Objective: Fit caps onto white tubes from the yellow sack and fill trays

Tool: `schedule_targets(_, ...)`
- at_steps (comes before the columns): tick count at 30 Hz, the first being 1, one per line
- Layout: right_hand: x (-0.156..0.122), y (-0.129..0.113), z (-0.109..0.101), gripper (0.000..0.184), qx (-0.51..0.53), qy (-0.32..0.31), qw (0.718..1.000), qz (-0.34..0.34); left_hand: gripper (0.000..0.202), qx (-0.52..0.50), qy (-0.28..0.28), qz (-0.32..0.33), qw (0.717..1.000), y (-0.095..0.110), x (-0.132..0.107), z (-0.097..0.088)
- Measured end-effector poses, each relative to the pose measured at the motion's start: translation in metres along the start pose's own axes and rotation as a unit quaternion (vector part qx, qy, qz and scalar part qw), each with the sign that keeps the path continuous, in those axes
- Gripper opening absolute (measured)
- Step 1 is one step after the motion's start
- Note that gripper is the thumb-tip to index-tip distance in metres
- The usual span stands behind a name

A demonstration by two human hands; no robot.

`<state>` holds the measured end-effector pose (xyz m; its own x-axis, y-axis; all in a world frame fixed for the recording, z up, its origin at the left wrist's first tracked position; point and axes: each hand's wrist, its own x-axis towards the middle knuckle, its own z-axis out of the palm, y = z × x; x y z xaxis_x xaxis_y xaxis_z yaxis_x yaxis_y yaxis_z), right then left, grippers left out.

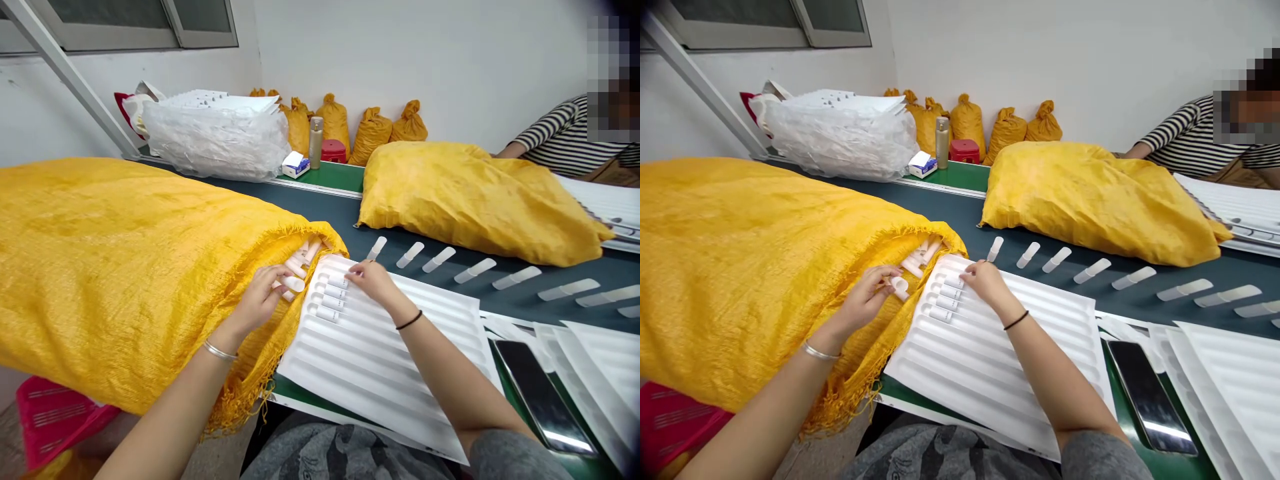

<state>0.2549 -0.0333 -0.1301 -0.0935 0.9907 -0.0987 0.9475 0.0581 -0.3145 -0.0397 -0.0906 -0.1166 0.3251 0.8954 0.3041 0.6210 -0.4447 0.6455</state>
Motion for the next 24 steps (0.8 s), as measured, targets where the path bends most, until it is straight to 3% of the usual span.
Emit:
schedule_targets(3,-0.008,-0.015,0.016,0.021,0.014,-0.018,0.996,-0.084,0.022,-0.171,0.035,-0.019,0.985,0.019,-0.013,0.007)
schedule_targets(5,-0.008,-0.016,0.020,0.019,0.014,-0.004,0.995,-0.099,0.026,-0.297,0.061,-0.058,0.951,0.030,-0.019,0.014)
schedule_targets(10,-0.015,-0.011,0.015,0.014,0.039,0.033,0.992,-0.118,0.083,-0.560,0.145,-0.177,0.796,0.053,-0.027,0.020)
schedule_targets(12,-0.028,-0.017,0.011,0.018,0.061,0.057,0.988,-0.130,0.077,-0.602,0.171,-0.217,0.749,0.060,-0.028,0.018)
schedule_targets(15,-0.057,-0.032,0.003,0.024,0.218,0.047,0.954,-0.202,0.044,-0.623,0.187,-0.251,0.717,0.063,-0.027,0.018)
schedule_targets(18,-0.081,-0.043,-0.007,0.026,0.389,0.033,0.880,-0.271,0.036,-0.606,0.182,-0.268,0.726,0.060,-0.028,0.020)
schedule_targets(22,-0.092,-0.039,-0.026,0.029,0.350,0.115,0.862,-0.347,0.036,-0.465,0.136,-0.252,0.838,0.056,-0.032,0.017)
schedule_targets(24,-0.092,-0.035,-0.033,0.031,0.297,0.142,0.860,-0.390,0.038,-0.396,0.097,-0.255,0.877,0.058,-0.034,0.014)
